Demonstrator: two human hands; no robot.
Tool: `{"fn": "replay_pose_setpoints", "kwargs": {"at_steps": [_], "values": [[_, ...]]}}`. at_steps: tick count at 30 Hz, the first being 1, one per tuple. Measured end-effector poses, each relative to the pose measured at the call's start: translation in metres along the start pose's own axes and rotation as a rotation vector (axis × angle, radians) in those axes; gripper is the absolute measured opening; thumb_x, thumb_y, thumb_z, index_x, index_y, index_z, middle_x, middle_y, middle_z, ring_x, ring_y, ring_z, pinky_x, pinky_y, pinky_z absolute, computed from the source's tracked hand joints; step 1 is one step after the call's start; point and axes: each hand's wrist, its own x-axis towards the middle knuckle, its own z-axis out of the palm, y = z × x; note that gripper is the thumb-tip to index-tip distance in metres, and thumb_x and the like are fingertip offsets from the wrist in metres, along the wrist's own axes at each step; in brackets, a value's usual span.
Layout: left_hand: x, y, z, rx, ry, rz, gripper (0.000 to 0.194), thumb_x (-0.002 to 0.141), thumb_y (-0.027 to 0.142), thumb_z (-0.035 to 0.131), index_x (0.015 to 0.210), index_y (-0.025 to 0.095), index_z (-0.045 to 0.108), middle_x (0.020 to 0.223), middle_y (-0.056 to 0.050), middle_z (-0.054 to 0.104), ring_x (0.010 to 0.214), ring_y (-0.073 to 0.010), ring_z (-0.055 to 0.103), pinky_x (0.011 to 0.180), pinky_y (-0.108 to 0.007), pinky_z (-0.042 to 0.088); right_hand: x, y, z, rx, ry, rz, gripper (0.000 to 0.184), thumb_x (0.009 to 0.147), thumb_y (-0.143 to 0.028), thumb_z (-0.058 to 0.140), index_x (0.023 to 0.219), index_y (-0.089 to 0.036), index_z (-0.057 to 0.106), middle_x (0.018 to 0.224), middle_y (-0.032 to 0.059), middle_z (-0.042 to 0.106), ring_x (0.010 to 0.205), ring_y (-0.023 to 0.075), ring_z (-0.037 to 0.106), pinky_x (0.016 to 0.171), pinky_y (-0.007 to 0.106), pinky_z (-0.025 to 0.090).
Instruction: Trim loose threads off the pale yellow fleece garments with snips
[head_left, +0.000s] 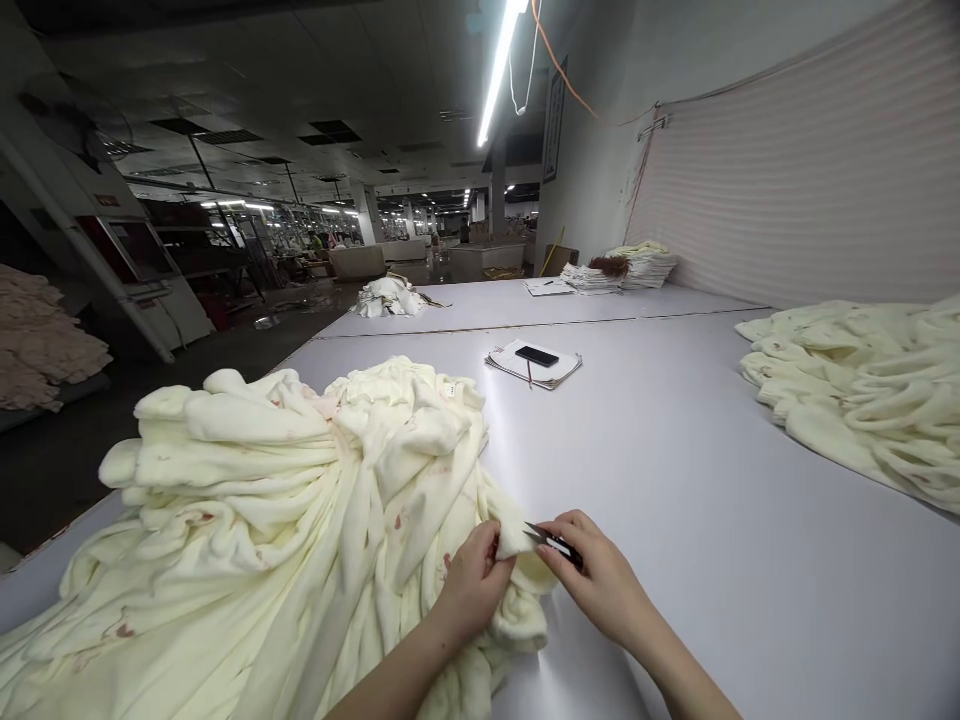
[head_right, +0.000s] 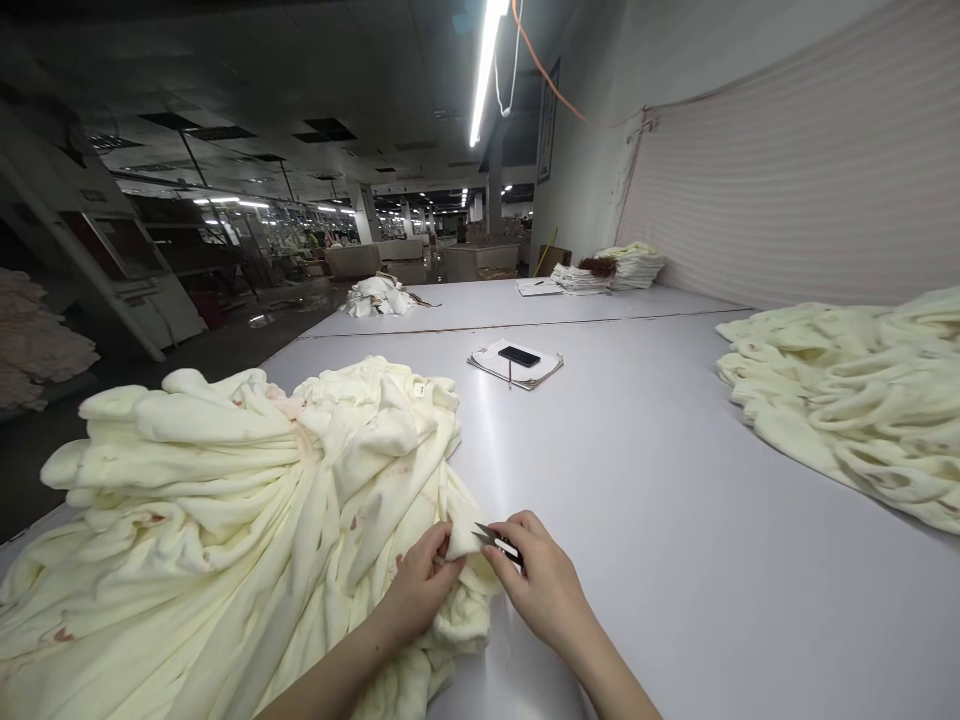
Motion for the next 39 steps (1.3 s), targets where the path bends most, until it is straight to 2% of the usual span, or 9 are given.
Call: {"fn": "replay_pose_setpoints", "kwargs": {"at_steps": [6, 11, 14, 17, 21, 25, 28, 32, 39], "values": [[0.001, 0.000, 0.001, -0.029, -0.013, 0.028, 0.012, 0.081, 0.029, 0.043, 0.072, 0.021, 0.044, 0.074, 0.003, 0.048, 0.070, -0.0153, 0.045, 0.069, -0.027, 0.035, 0.004, -0.014, -0.001, -0.137, -0.044, -0.038, 0.028, 0.090, -0.038, 0.041, 0.093, -0.030, 0.068, 0.092, -0.0001, 0.062, 0.064, 0.0141, 0.059, 0.061, 0.028, 0.046], [0.001, -0.001, 0.000, -0.044, -0.020, 0.036, 0.015, 0.081, 0.031, 0.045, 0.070, 0.021, 0.044, 0.071, 0.004, 0.046, 0.067, -0.0143, 0.043, 0.066, -0.026, 0.034, 0.007, -0.014, -0.002, -0.141, -0.070, -0.023, 0.027, 0.089, -0.039, 0.043, 0.095, -0.030, 0.067, 0.093, -0.0007, 0.062, 0.064, 0.0137, 0.059, 0.061, 0.028, 0.044], [0.000, -0.002, 0.001, -0.055, -0.019, 0.038, 0.013, 0.080, 0.028, 0.047, 0.070, 0.020, 0.045, 0.069, 0.004, 0.046, 0.065, -0.0136, 0.043, 0.063, -0.025, 0.033, 0.004, -0.010, 0.001, -0.134, -0.034, 0.012, 0.030, 0.090, -0.039, 0.039, 0.090, -0.029, 0.067, 0.092, -0.0002, 0.062, 0.068, 0.0146, 0.060, 0.062, 0.028, 0.044], [-0.002, -0.004, 0.003, -0.077, -0.013, 0.032, 0.008, 0.081, 0.027, 0.047, 0.081, 0.021, 0.052, 0.072, 0.004, 0.053, 0.064, -0.0133, 0.046, 0.063, -0.026, 0.035, 0.001, 0.000, 0.009, -0.105, 0.004, 0.040, 0.025, 0.085, -0.043, 0.048, 0.099, -0.028, 0.061, 0.094, 0.0009, 0.062, 0.074, 0.0170, 0.060, 0.064, 0.029, 0.045], [-0.006, -0.005, 0.005, -0.181, 0.084, 0.039, 0.032, 0.084, 0.028, 0.047, 0.116, 0.024, 0.045, 0.083, 0.003, 0.062, 0.066, -0.0132, 0.052, 0.072, -0.028, 0.039, 0.002, 0.011, 0.023, -0.137, 0.109, 0.085, 0.017, 0.083, -0.032, 0.044, 0.093, -0.026, 0.057, 0.090, 0.0015, 0.062, 0.073, 0.0181, 0.060, 0.060, 0.029, 0.044], [-0.004, -0.010, 0.004, -0.317, 0.075, 0.053, 0.028, 0.086, 0.033, 0.046, 0.112, 0.022, 0.053, 0.092, -0.002, 0.063, 0.073, -0.0154, 0.057, 0.070, -0.027, 0.044, 0.008, 0.010, 0.027, -0.135, 0.190, 0.075, 0.018, 0.082, -0.024, 0.040, 0.091, -0.025, 0.056, 0.092, 0.0020, 0.062, 0.078, 0.0192, 0.060, 0.062, 0.030, 0.044], [-0.003, -0.015, 0.002, -0.375, 0.122, 0.074, 0.027, 0.087, 0.031, 0.045, 0.112, 0.020, 0.052, 0.096, -0.004, 0.063, 0.079, -0.0169, 0.059, 0.072, -0.028, 0.046, 0.005, 0.001, 0.019, -0.099, 0.114, 0.022, 0.018, 0.083, -0.034, 0.047, 0.094, -0.026, 0.059, 0.090, 0.0013, 0.062, 0.075, 0.0181, 0.060, 0.062, 0.029, 0.045], [-0.004, -0.016, 0.003, -0.265, 0.165, 0.117, 0.026, 0.087, 0.025, 0.043, 0.111, 0.023, 0.054, 0.106, -0.004, 0.063, 0.091, -0.0187, 0.059, 0.083, -0.031, 0.044, 0.002, -0.014, 0.005, -0.098, 0.055, -0.033, 0.027, 0.088, -0.041, 0.044, 0.103, -0.028, 0.062, 0.093, 0.0011, 0.062, 0.071, 0.0152, 0.060, 0.062, 0.027, 0.046], [-0.004, -0.018, 0.004, -0.305, 0.161, 0.106, 0.027, 0.087, 0.024, 0.044, 0.112, 0.022, 0.053, 0.106, -0.006, 0.064, 0.095, -0.0203, 0.059, 0.083, -0.031, 0.045, 0.015, -0.021, 0.004, -0.145, 0.014, -0.024, 0.029, 0.089, -0.037, 0.042, 0.083, -0.029, 0.070, 0.082, -0.0008, 0.063, 0.066, 0.0144, 0.060, 0.057, 0.026, 0.042]]}}
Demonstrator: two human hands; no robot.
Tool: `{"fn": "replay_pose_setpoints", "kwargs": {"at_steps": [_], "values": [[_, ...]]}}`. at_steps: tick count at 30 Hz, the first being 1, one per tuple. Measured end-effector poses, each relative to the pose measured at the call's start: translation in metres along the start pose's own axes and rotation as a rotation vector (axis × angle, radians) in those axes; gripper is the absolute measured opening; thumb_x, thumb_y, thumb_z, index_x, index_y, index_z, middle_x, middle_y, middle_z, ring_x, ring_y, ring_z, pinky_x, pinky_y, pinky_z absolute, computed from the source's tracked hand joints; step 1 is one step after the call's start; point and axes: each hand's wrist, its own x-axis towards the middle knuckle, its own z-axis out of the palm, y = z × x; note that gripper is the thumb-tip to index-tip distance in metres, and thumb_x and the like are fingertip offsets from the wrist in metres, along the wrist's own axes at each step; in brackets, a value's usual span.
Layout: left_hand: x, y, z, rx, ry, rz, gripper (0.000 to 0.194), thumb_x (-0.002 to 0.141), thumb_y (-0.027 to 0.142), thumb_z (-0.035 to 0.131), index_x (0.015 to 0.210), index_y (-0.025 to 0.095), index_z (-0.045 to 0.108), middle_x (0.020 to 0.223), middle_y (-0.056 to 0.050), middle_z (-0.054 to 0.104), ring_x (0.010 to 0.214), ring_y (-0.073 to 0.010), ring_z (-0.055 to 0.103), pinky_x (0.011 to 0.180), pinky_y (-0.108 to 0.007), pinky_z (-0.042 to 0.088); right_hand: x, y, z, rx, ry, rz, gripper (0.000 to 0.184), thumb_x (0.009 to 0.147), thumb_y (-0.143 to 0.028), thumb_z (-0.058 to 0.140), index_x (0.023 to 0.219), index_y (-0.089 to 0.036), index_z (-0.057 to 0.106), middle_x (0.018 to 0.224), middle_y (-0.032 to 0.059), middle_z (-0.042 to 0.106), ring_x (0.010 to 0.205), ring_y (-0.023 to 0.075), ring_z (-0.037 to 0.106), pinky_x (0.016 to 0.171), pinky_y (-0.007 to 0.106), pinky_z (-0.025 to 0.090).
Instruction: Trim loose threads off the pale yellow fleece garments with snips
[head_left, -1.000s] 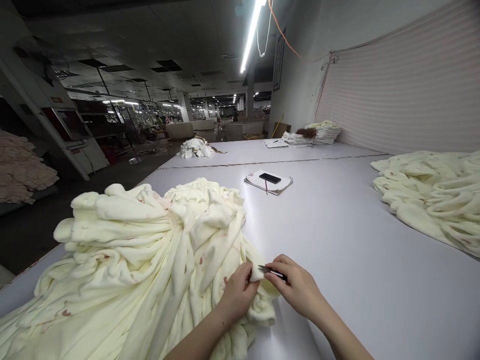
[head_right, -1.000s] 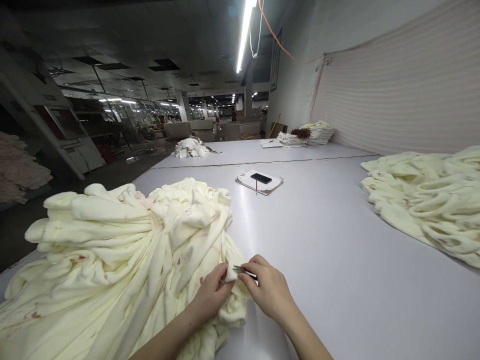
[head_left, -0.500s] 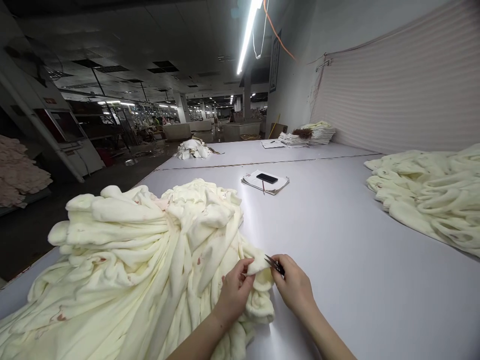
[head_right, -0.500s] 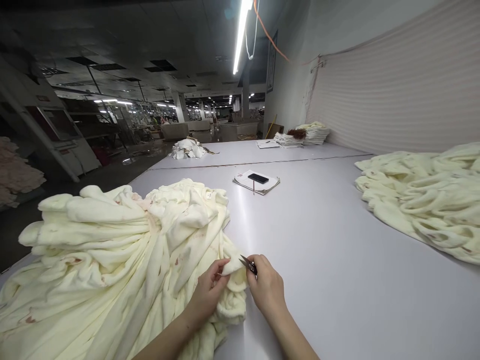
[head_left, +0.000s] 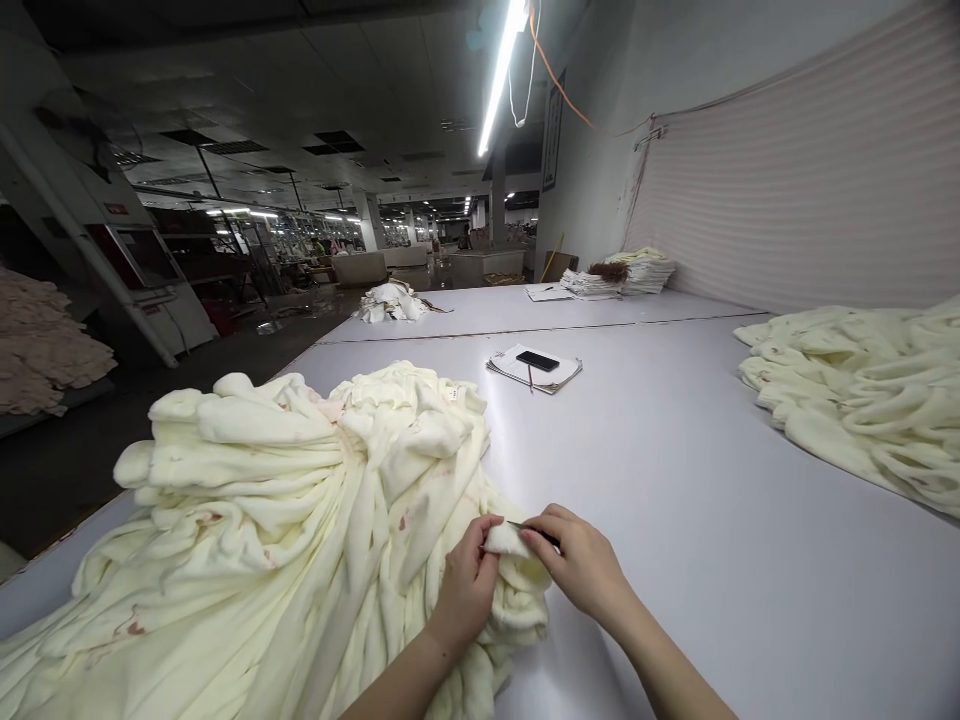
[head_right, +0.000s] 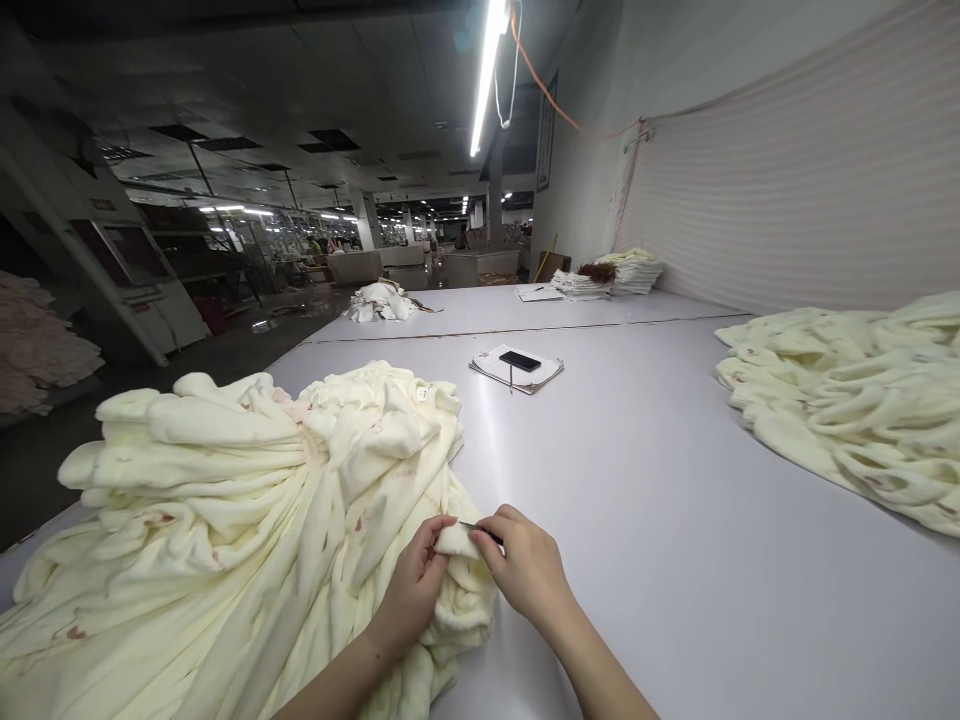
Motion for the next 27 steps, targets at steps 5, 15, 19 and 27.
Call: {"fn": "replay_pose_setpoints", "kwargs": {"at_steps": [5, 15, 19, 27], "values": [[-0.001, 0.001, 0.000, -0.167, -0.034, -0.018, 0.029, 0.088, 0.029, 0.047, 0.116, 0.022, 0.047, 0.105, -0.005, 0.064, 0.091, -0.0185, 0.059, 0.083, -0.031, 0.044, -0.012, 0.015, 0.009, 0.059, 0.020, 0.014, 0.026, 0.083, -0.041, 0.050, 0.102, -0.030, 0.064, 0.093, 0.0000, 0.065, 0.076, 0.0168, 0.062, 0.062, 0.026, 0.045], [0.010, 0.003, 0.000, -0.574, -0.188, -0.289, 0.028, 0.085, 0.039, 0.053, 0.087, 0.013, 0.064, 0.081, -0.004, 0.064, 0.078, -0.0180, 0.057, 0.074, -0.029, 0.043, 0.013, 0.023, 0.034, -0.007, 0.237, 0.136, 0.007, 0.081, -0.029, 0.044, 0.079, -0.024, 0.049, 0.066, -0.0027, 0.058, 0.056, 0.0158, 0.050, 0.050, 0.024, 0.031], [0.008, 0.008, 0.000, -0.688, -0.190, -0.276, 0.034, 0.086, 0.040, 0.051, 0.102, 0.013, 0.063, 0.095, -0.008, 0.067, 0.088, -0.0209, 0.060, 0.079, -0.030, 0.045, 0.007, 0.018, 0.029, 0.068, 0.136, 0.088, 0.013, 0.080, -0.034, 0.050, 0.073, -0.024, 0.054, 0.065, -0.0032, 0.059, 0.057, 0.0150, 0.053, 0.051, 0.023, 0.038], [0.009, 0.011, 0.003, -0.843, -0.228, -0.317, 0.037, 0.084, 0.040, 0.055, 0.110, 0.014, 0.062, 0.106, -0.011, 0.068, 0.100, -0.0254, 0.061, 0.094, -0.040, 0.042, -0.018, 0.006, 0.018, 0.221, 0.051, 0.005, 0.028, 0.087, -0.042, 0.045, 0.100, -0.026, 0.064, 0.093, 0.0037, 0.063, 0.076, 0.0180, 0.060, 0.063, 0.028, 0.046]]}}
